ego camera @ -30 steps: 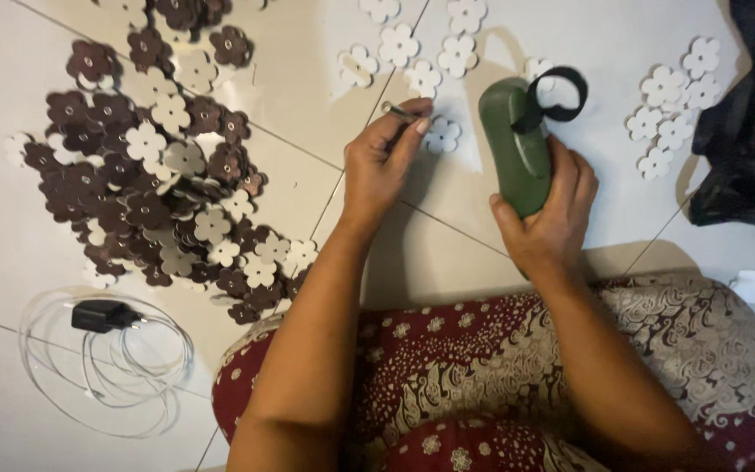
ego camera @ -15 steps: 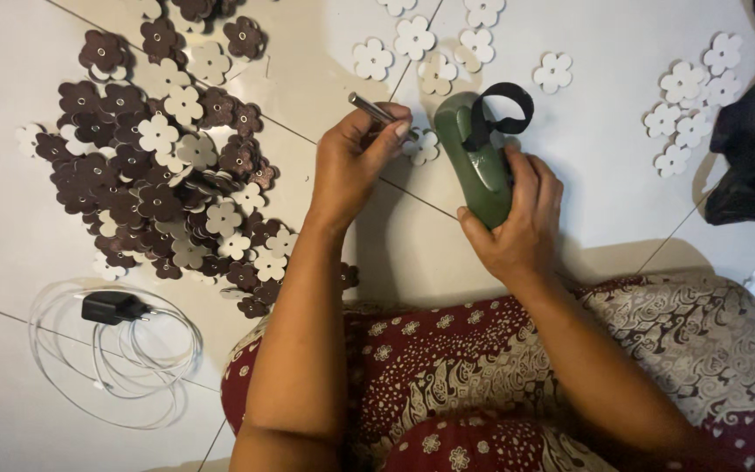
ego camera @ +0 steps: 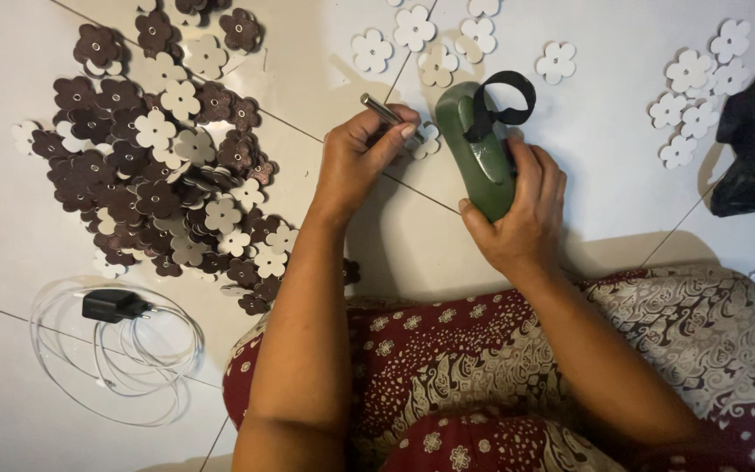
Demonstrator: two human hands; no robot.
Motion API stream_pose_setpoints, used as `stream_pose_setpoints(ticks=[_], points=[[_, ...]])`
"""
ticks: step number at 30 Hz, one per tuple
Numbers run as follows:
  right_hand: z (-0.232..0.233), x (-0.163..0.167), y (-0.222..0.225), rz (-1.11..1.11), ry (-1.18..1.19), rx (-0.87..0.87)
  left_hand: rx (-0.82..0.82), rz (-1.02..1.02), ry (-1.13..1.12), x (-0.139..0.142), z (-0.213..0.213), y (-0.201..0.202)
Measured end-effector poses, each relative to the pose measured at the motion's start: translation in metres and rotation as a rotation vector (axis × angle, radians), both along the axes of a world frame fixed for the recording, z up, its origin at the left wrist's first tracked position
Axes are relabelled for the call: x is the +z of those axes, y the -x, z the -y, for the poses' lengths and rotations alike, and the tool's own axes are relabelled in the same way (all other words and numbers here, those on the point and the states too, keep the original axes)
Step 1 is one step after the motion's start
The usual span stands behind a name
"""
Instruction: The person sits on a tiled floor and assembles flower-shaped decorative pieces. They use a green handheld tool to press a metal pin into the center of a white flower piece, then place a dark brown flower piece on top. This process is repeated for multiple units, with finished pieces set aside.
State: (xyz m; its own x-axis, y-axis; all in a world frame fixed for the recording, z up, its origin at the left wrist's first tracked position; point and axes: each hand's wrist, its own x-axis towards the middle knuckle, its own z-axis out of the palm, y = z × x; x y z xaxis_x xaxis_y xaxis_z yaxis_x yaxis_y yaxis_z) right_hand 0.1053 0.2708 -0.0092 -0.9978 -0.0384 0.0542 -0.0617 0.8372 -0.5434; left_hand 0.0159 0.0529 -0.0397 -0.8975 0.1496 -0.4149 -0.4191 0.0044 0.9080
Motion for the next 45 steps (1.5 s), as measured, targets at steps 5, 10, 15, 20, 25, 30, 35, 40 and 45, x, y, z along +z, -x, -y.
stream_pose_setpoints(ticks=[5,10,15,20,25,30,35,40,45], points=[[-0.001,-0.001,0.001,0.008,0.007,-0.007,-0.032,-0.022,0.031,0.000,-0.002,0.000],[-0.002,0.000,0.001,-0.010,-0.009,0.014,-0.041,-0.019,0.046,0.002,-0.002,0.000],[-0.002,-0.001,0.001,0.005,0.008,-0.002,-0.044,-0.027,0.059,0.005,-0.002,0.001],[-0.001,-0.002,0.002,0.006,0.009,-0.010,-0.049,-0.032,0.066,0.008,-0.003,0.001],[-0.001,-0.004,0.002,-0.014,-0.014,0.003,-0.074,0.009,0.143,0.010,-0.003,0.002],[-0.001,-0.006,0.002,-0.009,0.001,0.002,-0.185,-0.313,0.251,0.017,-0.003,0.001],[-0.001,-0.005,0.000,-0.002,-0.003,-0.007,-0.258,-0.449,0.371,0.028,-0.005,-0.003],[0.004,0.006,0.001,-0.008,0.004,-0.005,-0.253,-0.540,0.391,0.034,-0.008,-0.008],[0.006,0.032,0.001,0.078,0.154,-0.040,-0.283,-0.543,0.408,0.034,-0.002,-0.010]])
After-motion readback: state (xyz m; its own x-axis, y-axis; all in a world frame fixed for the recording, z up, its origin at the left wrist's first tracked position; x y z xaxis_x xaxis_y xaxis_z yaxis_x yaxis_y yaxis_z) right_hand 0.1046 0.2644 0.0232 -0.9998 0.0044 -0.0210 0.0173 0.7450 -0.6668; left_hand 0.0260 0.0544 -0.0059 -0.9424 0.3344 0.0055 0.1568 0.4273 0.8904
